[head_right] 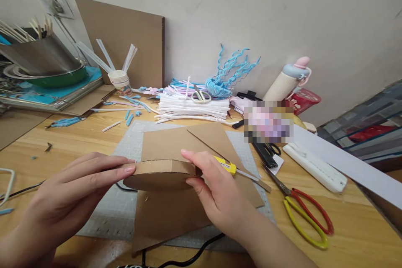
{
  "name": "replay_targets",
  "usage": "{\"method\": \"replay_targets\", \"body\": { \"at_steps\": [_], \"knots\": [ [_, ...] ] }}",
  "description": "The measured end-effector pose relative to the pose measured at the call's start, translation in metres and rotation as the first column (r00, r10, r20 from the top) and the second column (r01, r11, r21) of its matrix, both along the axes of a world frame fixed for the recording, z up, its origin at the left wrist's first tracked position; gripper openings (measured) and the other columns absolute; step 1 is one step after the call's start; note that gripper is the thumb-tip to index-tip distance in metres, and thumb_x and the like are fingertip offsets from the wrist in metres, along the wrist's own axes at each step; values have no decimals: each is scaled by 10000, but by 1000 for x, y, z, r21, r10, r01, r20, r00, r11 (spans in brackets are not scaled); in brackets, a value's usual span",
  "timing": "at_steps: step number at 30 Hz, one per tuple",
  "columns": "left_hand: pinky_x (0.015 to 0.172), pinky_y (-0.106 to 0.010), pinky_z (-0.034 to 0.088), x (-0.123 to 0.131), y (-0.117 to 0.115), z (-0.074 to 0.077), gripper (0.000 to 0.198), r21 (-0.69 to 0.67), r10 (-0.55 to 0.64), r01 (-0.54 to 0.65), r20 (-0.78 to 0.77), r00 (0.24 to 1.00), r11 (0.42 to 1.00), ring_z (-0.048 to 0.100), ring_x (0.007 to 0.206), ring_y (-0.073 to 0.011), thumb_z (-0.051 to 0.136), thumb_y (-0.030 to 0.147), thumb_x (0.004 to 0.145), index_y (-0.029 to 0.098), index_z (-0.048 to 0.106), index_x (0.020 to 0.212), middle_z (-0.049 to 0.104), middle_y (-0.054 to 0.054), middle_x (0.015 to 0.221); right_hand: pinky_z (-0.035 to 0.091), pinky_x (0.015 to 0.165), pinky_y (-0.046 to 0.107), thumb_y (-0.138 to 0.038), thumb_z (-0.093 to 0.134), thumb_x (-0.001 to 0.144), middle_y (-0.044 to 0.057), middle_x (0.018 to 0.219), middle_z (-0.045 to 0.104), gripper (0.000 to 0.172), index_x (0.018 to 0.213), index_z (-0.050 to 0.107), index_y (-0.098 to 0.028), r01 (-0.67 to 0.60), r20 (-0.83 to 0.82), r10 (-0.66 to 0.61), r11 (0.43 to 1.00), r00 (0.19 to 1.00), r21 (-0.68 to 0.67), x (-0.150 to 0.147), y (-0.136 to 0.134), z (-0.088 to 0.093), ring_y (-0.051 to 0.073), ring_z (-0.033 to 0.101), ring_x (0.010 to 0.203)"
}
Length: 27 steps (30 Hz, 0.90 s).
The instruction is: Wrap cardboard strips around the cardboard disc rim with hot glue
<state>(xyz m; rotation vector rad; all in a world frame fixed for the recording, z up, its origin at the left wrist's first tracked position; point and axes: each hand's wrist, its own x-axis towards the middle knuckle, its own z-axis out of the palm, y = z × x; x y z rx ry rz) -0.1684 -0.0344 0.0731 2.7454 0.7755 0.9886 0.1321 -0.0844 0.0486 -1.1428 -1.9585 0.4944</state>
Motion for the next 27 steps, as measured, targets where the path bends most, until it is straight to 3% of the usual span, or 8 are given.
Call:
{"method": "replay_targets", "body": {
  "at_steps": [3,9,14,17,20,27],
  "knots": [
    [888,-262,544,3,1,2,516,34,7,-8,14,1000,999,645,1070,-129,441,-54,924,242,617,1309,701,-39,1204,572,994,358,-153,507,1009,33,1285,644,540,1487,393,-376,34,16,-34,999,999,-23,0,-2,1,191,644,1125],
    [845,-296,592,6,3,3,527,230,68,-52,-64,996,972,699,1015,-165,392,-61,909,239,628,1272,736,-61,1152,591,952,361,-126,502,1008,44,1288,659,551,1489,396,-371,-10,-15,10,1000,1000,11,-1,-1,2,192,657,1104],
    [897,-316,607,4,5,9,554,67,5,5,-145,989,998,672,1164,-209,386,1,912,253,545,1379,678,-89,1330,594,933,370,-34,462,987,48,1219,655,594,1468,442,-381,-106,-49,110,992,993,75,0,2,3,200,634,1138],
    [917,-320,593,8,5,17,468,-29,-55,51,-160,986,998,644,1196,-210,397,41,940,232,554,1338,667,-85,1351,596,886,324,-16,439,982,58,1226,604,601,1461,461,-379,-135,-33,137,989,990,58,2,2,5,185,622,1127],
    [875,-309,578,15,6,19,346,-33,-69,65,-152,986,997,642,1130,-211,476,87,965,200,570,1278,701,-95,1235,586,881,310,-23,422,989,64,1225,576,586,1461,462,-366,-153,8,152,988,988,24,5,0,8,178,620,1113],
    [789,-263,510,17,14,13,407,-11,-95,95,-100,990,995,577,961,-157,452,-45,917,187,564,1233,669,-65,1113,572,923,287,-32,432,987,61,1224,591,542,1424,498,-345,-152,38,152,988,988,14,6,-2,14,175,611,1161]
  ]
}}
